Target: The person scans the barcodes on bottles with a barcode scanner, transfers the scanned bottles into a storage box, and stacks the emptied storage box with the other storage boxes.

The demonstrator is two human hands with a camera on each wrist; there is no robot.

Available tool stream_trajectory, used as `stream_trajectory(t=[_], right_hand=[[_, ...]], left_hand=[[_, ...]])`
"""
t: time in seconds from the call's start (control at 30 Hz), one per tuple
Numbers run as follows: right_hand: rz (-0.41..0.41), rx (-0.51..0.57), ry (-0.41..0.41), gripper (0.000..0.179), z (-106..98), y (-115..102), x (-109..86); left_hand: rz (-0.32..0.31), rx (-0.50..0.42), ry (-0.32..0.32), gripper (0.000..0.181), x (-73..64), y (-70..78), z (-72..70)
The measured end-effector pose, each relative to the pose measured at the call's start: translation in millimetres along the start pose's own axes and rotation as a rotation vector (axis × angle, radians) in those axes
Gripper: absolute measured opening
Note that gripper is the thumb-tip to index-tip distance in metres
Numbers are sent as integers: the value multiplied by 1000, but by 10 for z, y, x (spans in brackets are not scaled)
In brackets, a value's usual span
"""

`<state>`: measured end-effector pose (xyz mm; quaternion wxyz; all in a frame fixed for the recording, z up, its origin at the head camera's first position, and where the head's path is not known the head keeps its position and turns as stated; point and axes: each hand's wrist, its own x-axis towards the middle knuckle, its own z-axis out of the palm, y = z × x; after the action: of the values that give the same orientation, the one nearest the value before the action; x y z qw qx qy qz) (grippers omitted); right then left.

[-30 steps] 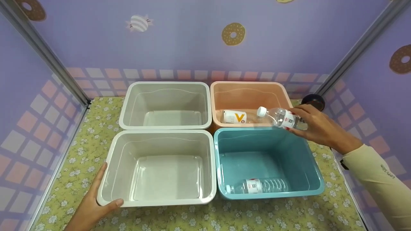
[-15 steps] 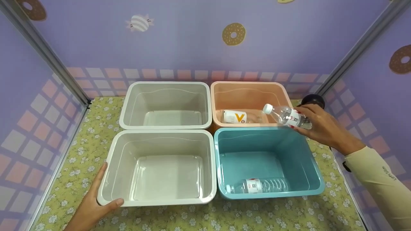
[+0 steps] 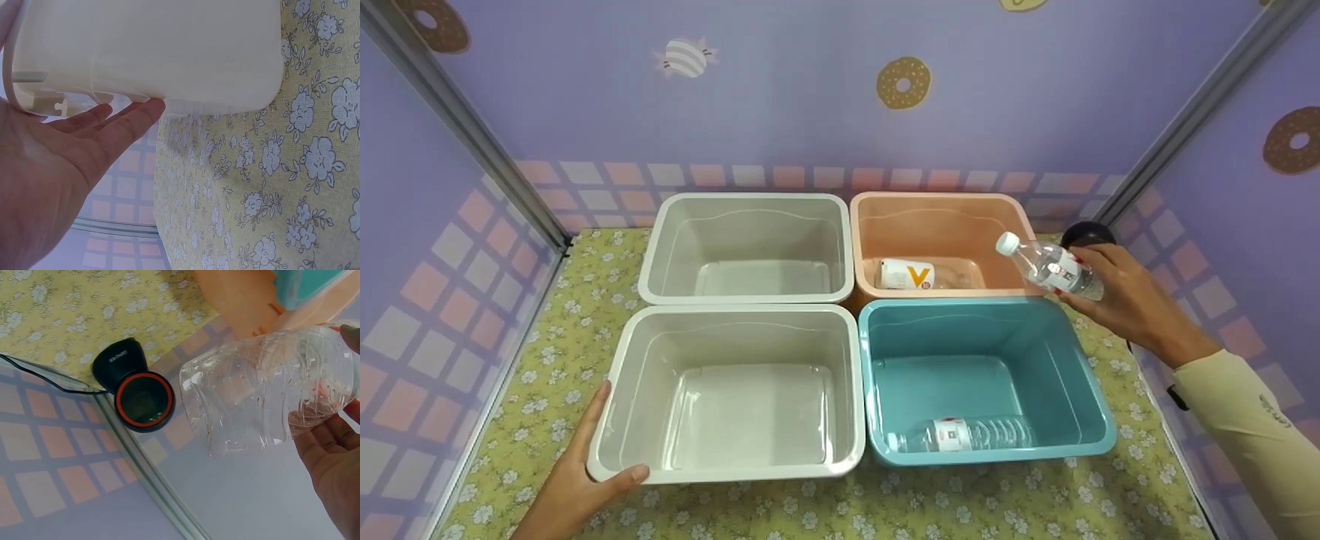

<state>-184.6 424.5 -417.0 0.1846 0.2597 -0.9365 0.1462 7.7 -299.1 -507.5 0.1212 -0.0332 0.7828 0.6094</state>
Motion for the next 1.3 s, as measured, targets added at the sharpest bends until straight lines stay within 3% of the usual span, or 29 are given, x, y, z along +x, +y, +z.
stream_trajectory(t=[0.47,1.3], right_hand=[[-2,-12,76,70,95,129,-104],[206,-7,207,63,388,278,-391]], left_hand=[[17,-6,2,112,-17,-11,2],[-3,-10,4,114,4,-14,13]])
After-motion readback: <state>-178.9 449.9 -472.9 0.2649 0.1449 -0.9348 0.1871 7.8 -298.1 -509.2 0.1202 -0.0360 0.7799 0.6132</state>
